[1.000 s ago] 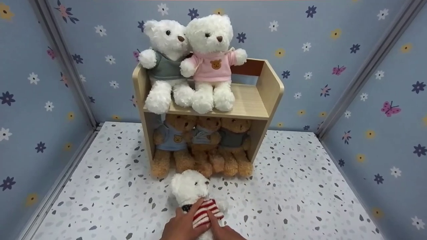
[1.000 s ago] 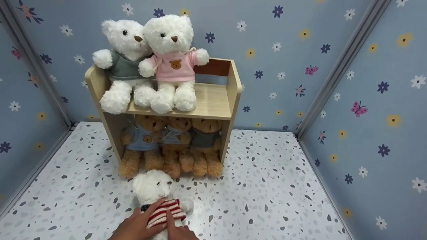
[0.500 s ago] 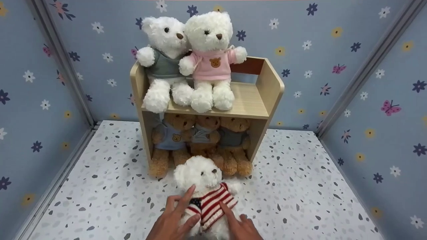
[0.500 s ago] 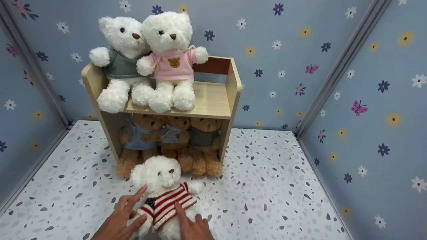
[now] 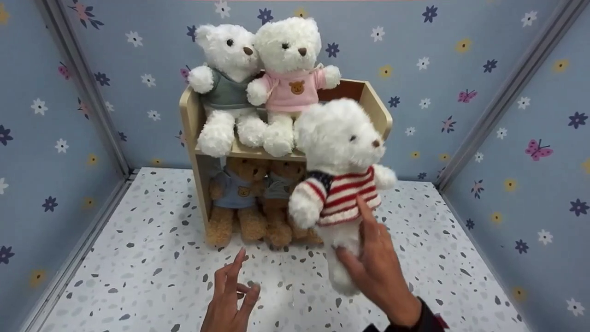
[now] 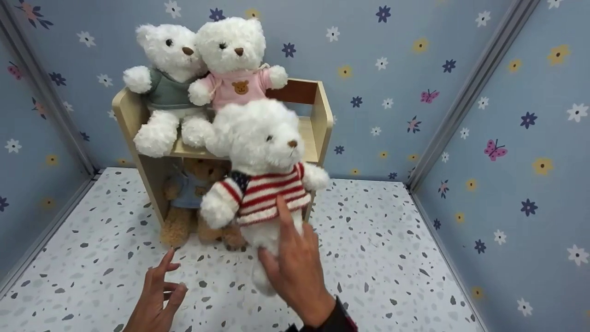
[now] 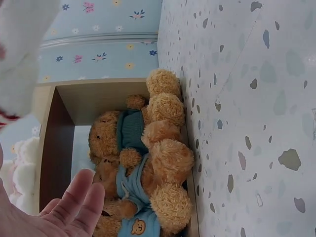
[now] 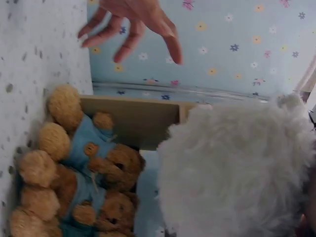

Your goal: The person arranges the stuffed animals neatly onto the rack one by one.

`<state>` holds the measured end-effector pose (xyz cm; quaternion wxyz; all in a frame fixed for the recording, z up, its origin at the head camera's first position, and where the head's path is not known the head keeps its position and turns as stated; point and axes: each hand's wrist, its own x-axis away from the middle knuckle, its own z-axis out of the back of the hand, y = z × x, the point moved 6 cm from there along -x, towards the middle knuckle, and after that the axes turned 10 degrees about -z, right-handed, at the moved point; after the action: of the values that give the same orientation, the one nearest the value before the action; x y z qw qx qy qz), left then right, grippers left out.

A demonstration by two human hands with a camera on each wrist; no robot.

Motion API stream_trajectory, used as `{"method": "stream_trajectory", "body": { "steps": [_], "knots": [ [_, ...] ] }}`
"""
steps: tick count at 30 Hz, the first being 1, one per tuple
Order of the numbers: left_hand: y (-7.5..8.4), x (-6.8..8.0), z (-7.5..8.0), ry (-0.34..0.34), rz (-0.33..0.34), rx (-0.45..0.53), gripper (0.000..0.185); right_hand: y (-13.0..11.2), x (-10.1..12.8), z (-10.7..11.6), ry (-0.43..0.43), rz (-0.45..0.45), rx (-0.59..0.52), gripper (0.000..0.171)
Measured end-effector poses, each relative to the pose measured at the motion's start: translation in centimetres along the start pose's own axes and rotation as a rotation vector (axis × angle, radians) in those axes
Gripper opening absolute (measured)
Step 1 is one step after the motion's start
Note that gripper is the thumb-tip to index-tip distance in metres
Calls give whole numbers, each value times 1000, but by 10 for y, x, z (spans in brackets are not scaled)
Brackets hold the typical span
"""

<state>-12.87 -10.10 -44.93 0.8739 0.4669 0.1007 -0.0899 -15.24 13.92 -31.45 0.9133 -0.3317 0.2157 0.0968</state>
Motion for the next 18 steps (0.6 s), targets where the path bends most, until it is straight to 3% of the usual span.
{"method": "stream_trajectory", "body": {
  "steps": [4, 9, 18],
  "knots": [
    [-1, 2, -2, -14, 24, -26, 59, -10, -46, 23, 120, 2, -68, 91],
    [-4, 3, -4, -10, -11, -46, 57, -16, -96, 38, 220, -45, -87, 87],
    [-7, 4, -4, -9, -30, -22, 58, -27, -164, 20, 277, -99, 34, 89]
  ]
}}
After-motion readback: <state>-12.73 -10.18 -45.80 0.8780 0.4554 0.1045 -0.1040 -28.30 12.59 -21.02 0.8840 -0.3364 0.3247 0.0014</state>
